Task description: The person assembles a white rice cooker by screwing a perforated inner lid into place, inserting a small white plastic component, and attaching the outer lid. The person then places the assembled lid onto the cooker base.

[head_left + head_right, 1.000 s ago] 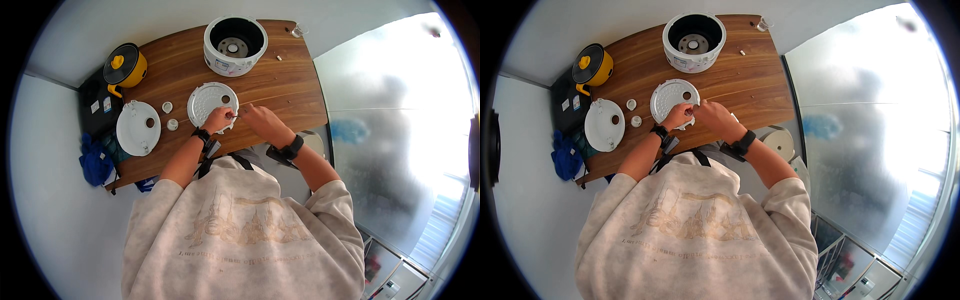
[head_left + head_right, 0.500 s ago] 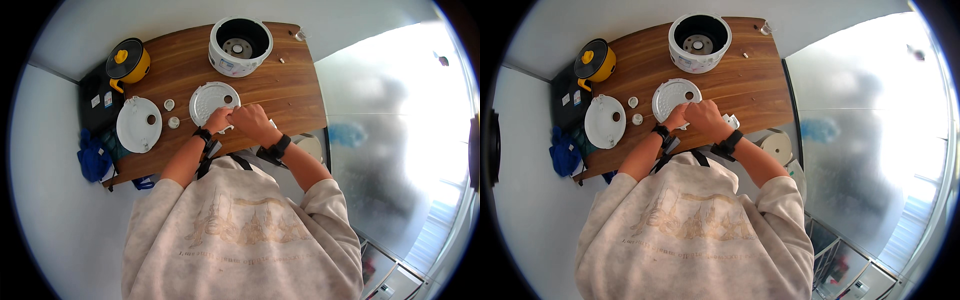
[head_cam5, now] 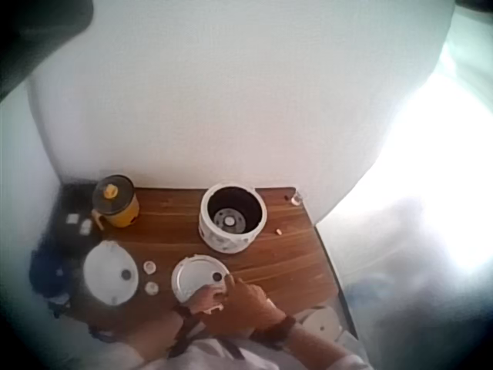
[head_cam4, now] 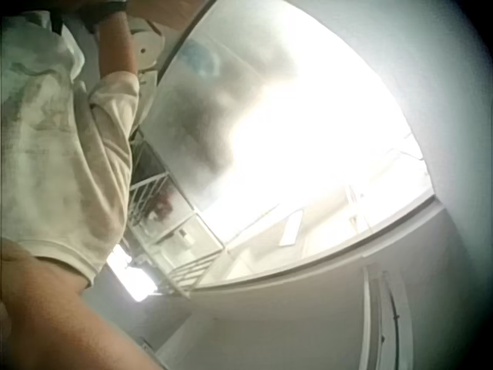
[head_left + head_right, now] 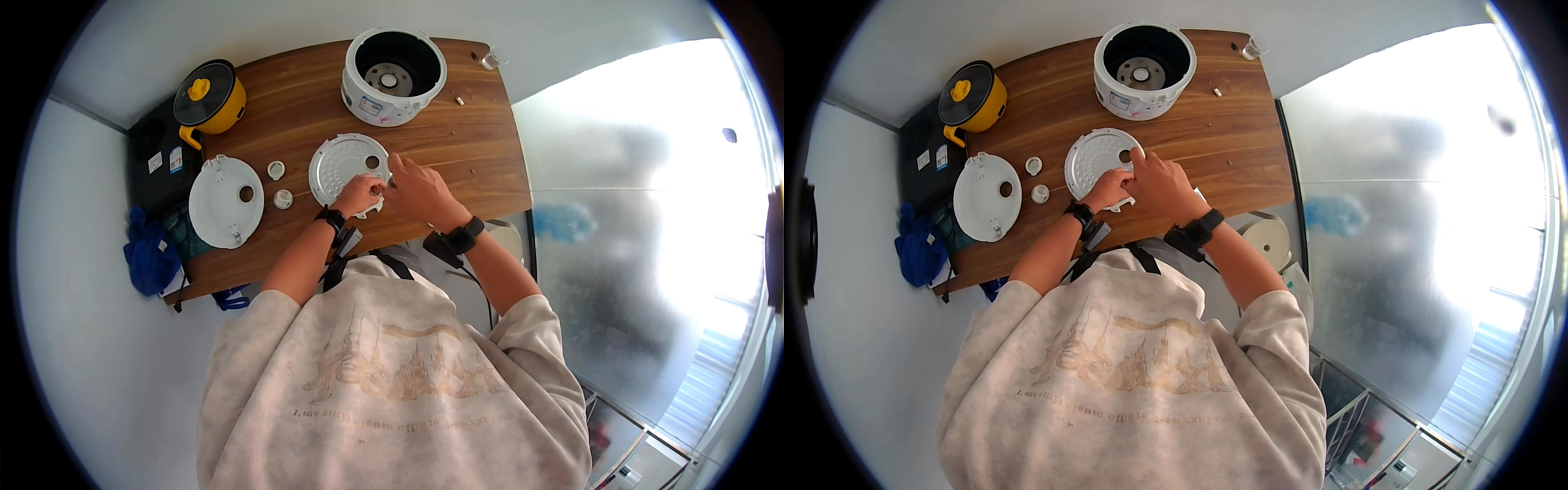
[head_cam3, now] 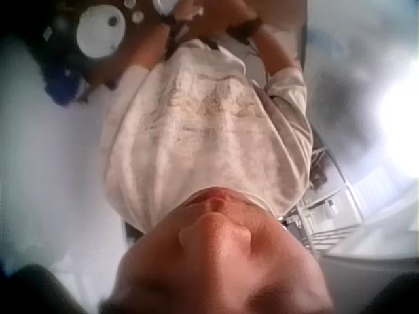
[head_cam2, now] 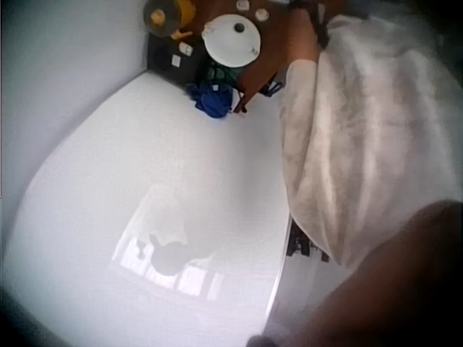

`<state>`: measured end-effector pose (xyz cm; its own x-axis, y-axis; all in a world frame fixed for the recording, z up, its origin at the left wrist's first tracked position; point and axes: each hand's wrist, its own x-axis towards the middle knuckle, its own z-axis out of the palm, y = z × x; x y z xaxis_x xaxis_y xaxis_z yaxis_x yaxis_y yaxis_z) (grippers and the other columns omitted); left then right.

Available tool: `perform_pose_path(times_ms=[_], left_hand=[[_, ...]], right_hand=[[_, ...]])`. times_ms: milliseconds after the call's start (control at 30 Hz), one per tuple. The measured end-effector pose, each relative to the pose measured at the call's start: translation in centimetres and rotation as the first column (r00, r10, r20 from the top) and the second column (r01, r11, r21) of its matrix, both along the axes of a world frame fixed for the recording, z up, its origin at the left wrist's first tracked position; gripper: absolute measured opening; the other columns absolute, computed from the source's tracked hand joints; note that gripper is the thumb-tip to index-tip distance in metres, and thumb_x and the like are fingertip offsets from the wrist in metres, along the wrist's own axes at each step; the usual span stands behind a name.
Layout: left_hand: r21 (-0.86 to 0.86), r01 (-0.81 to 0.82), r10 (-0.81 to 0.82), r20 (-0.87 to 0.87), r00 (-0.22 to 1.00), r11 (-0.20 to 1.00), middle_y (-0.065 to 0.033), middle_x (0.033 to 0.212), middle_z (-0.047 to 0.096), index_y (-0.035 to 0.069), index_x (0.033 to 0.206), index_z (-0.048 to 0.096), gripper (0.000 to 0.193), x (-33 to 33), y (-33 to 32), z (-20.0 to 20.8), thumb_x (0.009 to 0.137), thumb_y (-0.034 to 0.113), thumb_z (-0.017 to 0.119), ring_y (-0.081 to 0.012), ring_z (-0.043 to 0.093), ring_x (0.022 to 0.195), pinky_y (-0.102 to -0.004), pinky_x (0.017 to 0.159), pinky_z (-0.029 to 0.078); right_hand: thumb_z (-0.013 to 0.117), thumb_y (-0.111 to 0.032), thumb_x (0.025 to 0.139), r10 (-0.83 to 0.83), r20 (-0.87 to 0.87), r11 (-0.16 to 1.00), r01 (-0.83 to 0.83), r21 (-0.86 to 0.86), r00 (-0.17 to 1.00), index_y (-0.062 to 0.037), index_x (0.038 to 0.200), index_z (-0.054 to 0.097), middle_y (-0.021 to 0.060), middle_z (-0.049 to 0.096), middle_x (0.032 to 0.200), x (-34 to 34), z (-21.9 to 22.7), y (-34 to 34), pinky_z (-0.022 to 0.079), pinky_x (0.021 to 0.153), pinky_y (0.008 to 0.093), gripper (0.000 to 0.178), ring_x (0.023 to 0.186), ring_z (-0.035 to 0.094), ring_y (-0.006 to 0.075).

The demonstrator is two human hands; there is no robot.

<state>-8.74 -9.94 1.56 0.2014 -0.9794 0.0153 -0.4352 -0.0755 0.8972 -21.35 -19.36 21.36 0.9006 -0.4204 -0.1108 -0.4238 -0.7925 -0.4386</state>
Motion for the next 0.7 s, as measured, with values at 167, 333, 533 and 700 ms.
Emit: perform_pose_path(times_ms=[167,333,533,700], left_hand=[[0.058,0.015,-0.014,-0.021,1.000,0.998,-0.0123,0.084,0.069,0.006,0.097,0.073,0.027,0.2,-0.1,0.8,0.071,0.002,0.071,-0.0269,0.066,0.080,-0.0370,0.075,0.054],[0.022,0.000,0.001,-0.025,1.000,1.000,-0.0112,0.084,0.069,0.007,0.097,0.074,0.027,0.0,0.2,1.0,0.071,0.002,0.071,-0.0265,0.066,0.079,-0.0365,0.074,0.054],[0.054,0.008,-0.006,-0.049,0.999,0.998,-0.0114,0.086,0.069,0.007,0.096,0.073,0.026,0.2,0.1,0.6,0.071,0.001,0.071,-0.0263,0.066,0.080,-0.0367,0.075,0.054],[0.059,0.012,-0.012,-0.004,1.000,0.998,-0.0115,0.086,0.069,0.007,0.096,0.073,0.026,0.2,0.0,0.4,0.071,0.002,0.071,-0.0263,0.067,0.081,-0.0371,0.076,0.054]], right_hand=[[0.069,-0.022,0.086,0.155,-0.062,0.985,-0.150,0.089,0.986,-0.0022,0.104,0.054,0.0227,0.066,0.081,-0.5,0.6,-1.7,0.050,0.075,0.0504,0.031,0.086,0.064,0.0431],[0.070,-0.022,0.086,0.252,-0.139,0.968,-0.246,0.056,0.958,-0.0012,0.101,0.053,0.0232,0.066,0.081,0.1,1.1,-1.7,0.050,0.072,0.0508,0.030,0.084,0.064,0.0432],[0.064,-0.018,0.084,0.237,-0.248,0.971,-0.238,0.027,0.939,-0.0014,0.104,0.048,0.0239,0.064,0.078,1.0,2.9,-1.5,0.049,0.068,0.0527,0.031,0.078,0.064,0.0447],[0.062,-0.013,0.082,0.286,-0.189,0.958,-0.276,0.078,0.940,-0.0016,0.108,0.046,0.0243,0.065,0.079,1.0,2.1,-2.0,0.049,0.069,0.0524,0.033,0.078,0.063,0.0454]])
